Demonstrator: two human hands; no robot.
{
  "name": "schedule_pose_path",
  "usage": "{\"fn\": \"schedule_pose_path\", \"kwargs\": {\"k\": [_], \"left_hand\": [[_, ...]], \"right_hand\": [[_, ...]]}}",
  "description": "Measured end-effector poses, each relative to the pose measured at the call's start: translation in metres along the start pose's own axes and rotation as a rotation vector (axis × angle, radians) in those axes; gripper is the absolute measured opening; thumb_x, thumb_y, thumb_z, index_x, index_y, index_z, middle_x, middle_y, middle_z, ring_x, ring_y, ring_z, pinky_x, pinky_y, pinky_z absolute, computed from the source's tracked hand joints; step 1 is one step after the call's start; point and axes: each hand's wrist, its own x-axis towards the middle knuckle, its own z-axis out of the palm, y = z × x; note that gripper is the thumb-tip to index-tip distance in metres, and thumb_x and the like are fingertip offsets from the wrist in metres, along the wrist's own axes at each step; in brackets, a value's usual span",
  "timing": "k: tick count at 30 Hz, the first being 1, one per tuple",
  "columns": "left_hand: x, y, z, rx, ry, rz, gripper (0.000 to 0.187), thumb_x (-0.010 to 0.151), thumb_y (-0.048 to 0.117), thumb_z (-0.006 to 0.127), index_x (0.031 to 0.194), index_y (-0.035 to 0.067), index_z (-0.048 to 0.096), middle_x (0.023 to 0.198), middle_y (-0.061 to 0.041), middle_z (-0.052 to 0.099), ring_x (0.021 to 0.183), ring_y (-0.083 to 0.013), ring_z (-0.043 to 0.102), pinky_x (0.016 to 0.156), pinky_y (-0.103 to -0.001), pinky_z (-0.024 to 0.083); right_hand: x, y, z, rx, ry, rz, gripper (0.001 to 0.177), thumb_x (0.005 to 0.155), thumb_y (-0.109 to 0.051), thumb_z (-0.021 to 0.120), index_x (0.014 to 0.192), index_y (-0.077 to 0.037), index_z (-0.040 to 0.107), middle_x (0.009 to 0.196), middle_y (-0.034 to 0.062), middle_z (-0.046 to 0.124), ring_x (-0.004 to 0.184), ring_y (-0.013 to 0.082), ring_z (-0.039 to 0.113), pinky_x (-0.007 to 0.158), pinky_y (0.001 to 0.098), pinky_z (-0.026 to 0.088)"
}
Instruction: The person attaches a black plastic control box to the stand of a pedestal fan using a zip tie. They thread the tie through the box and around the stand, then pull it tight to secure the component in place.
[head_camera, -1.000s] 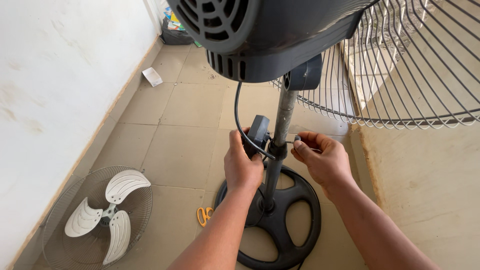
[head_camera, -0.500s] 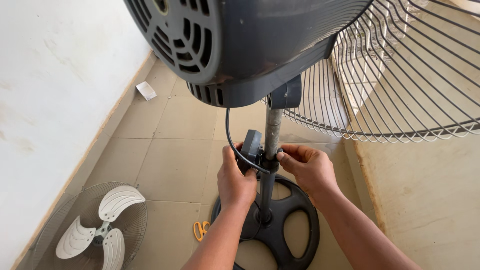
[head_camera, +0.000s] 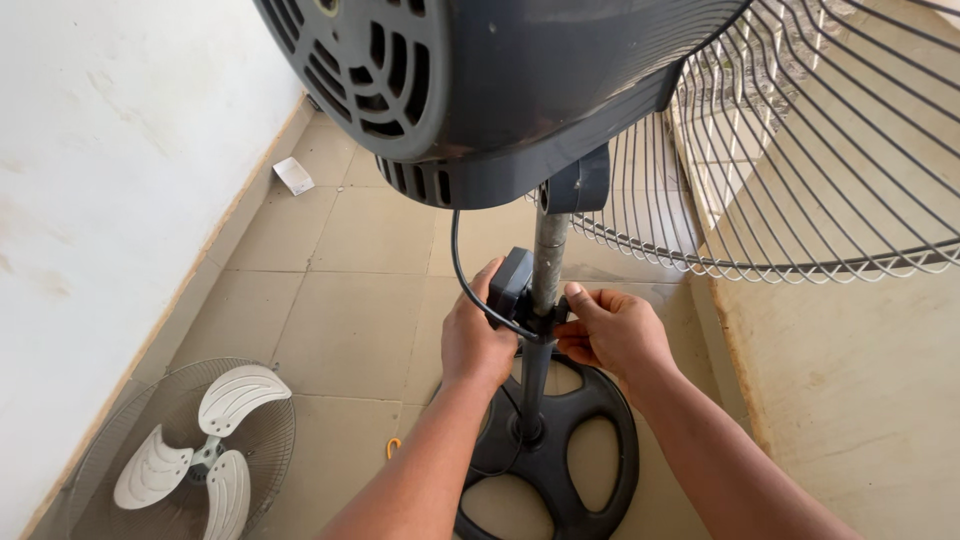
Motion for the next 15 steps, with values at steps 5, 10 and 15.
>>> {"fn": "schedule_pose_path", "kwargs": {"k": [5, 10, 15], "left_hand": [[0.001, 0.004, -0.002, -0.020, -0.010, 0.001, 0.067, 0.078, -0.005, 0.073, 0.136, 0.024, 0.057, 0.133, -0.004, 0.067, 0.124, -0.0261, 0.063, 0.100, -0.038, 0.052], [-0.002, 0.003, -0.004, 0.002, 0.005, 0.034, 0.062, 0.080, -0.002, 0.075, 0.134, 0.020, 0.055, 0.131, -0.006, 0.066, 0.122, -0.0285, 0.062, 0.098, -0.040, 0.051], [-0.010, -0.011, -0.001, -0.102, 0.046, -0.081, 0.063, 0.079, -0.009, 0.065, 0.135, 0.019, 0.058, 0.125, -0.008, 0.070, 0.119, -0.0267, 0.067, 0.097, -0.039, 0.053]], "right_hand": [[0.018, 0.004, -0.003, 0.026, -0.041, 0.052, 0.050, 0.102, -0.043, 0.058, 0.099, 0.006, 0.070, 0.080, 0.0152, 0.070, 0.061, 0.0183, 0.059, 0.053, 0.0292, 0.048], [0.016, 0.004, -0.006, 0.015, -0.041, 0.107, 0.041, 0.101, -0.038, 0.060, 0.104, 0.002, 0.068, 0.086, 0.0123, 0.070, 0.071, 0.0163, 0.065, 0.062, 0.0262, 0.056], [0.007, 0.005, -0.011, 0.121, -0.124, -0.048, 0.022, 0.090, -0.014, 0.070, 0.109, -0.004, 0.071, 0.096, 0.0075, 0.074, 0.081, 0.0135, 0.070, 0.073, 0.0244, 0.060]]}}
